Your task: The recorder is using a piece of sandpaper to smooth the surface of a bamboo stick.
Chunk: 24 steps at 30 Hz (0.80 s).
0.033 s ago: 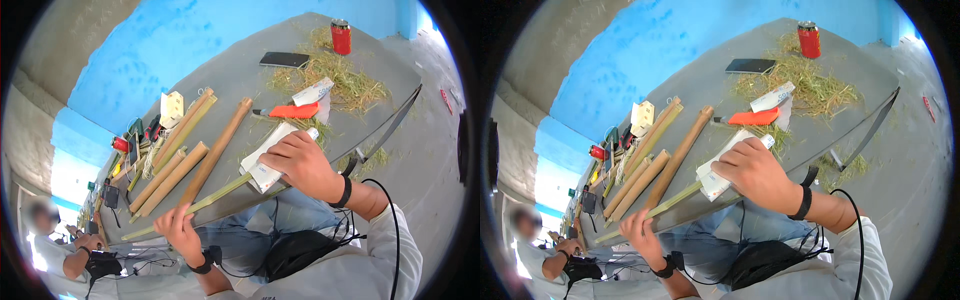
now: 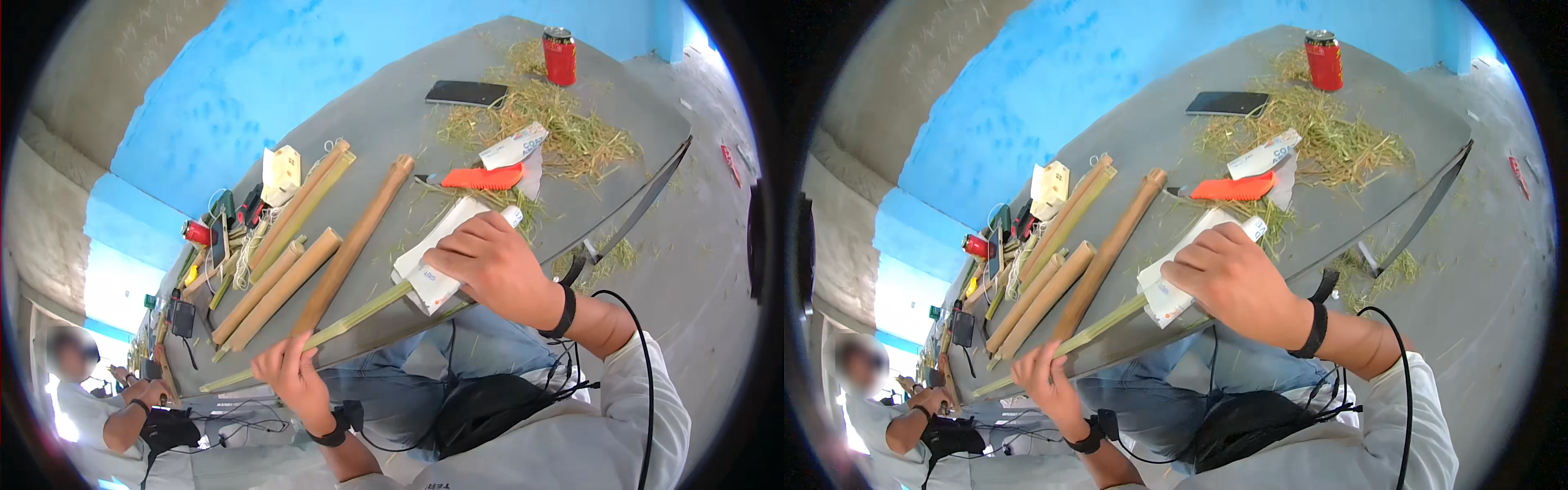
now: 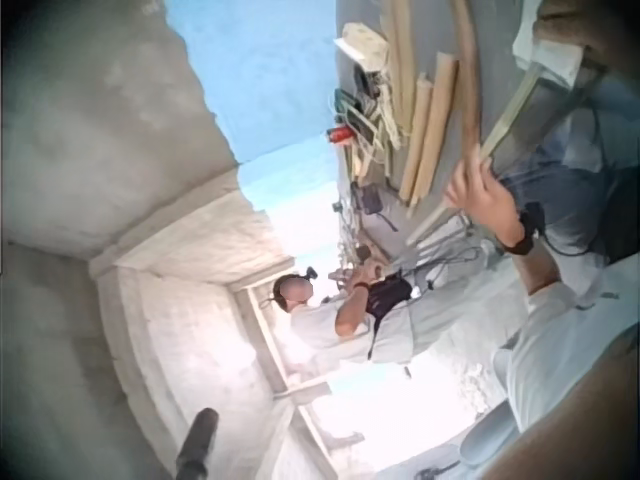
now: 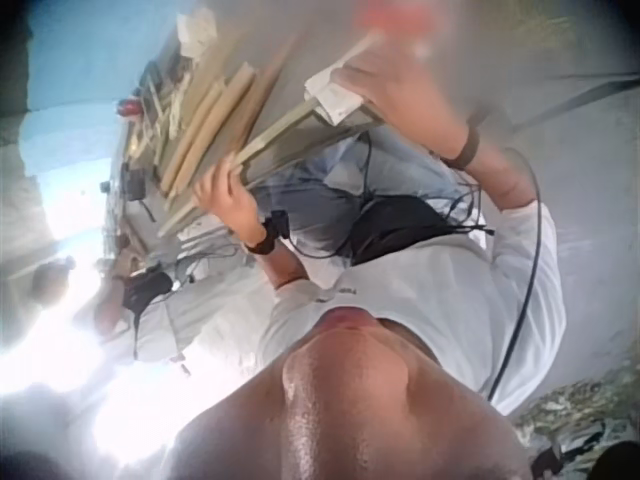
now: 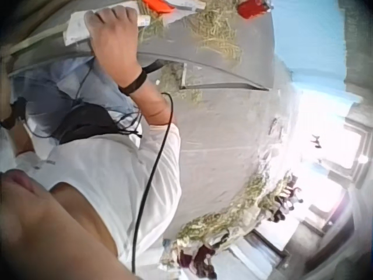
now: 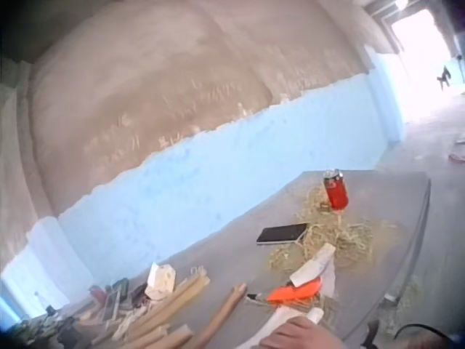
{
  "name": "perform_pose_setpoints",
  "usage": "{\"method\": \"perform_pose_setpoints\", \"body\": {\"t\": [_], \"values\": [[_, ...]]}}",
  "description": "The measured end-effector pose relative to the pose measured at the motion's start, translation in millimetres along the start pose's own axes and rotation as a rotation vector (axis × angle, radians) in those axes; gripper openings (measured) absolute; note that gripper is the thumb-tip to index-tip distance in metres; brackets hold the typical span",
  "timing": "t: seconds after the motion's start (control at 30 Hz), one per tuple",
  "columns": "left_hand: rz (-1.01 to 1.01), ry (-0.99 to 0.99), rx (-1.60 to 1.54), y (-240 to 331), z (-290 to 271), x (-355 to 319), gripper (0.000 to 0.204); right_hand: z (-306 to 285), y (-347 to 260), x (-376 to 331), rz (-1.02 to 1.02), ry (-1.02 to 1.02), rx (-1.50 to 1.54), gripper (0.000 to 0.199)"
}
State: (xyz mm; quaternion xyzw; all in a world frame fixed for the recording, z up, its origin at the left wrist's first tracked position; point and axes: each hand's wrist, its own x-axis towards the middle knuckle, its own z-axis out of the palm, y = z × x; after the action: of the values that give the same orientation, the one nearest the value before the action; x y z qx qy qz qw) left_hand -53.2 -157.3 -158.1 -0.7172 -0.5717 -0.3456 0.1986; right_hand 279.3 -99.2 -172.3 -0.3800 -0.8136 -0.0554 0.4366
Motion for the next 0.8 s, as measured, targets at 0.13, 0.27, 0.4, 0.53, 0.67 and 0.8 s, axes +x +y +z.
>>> {"method": "perform_pose_setpoints", "body": {"t": [0.13,0.27,0.4,0.53,0.67,0.8], "values": [[0.020,0.050,0.065,17,4,0,0.018,-2,-3,2,0.049,0.011,-0.026,0.030],[0.034,0.034,0.084,24,8,13,0.018,6,1,-1,0.059,0.008,-0.115,0.027],[0.080,0.088,0.109,20,4,18,0.017,6,-2,-4,0.021,0.019,-0.129,0.028],[0.089,0.054,0.131,20,-3,17,0.019,-1,-7,-2,0.010,-0.020,-0.139,0.032],[0.115,0.013,0.111,42,8,12,0.019,-4,-8,-1,-0.075,0.030,-0.082,0.034],[0.098,-0.045,-0.037,55,23,18,0.022,-5,-6,-4,-0.029,-0.042,-0.043,0.038]]}}
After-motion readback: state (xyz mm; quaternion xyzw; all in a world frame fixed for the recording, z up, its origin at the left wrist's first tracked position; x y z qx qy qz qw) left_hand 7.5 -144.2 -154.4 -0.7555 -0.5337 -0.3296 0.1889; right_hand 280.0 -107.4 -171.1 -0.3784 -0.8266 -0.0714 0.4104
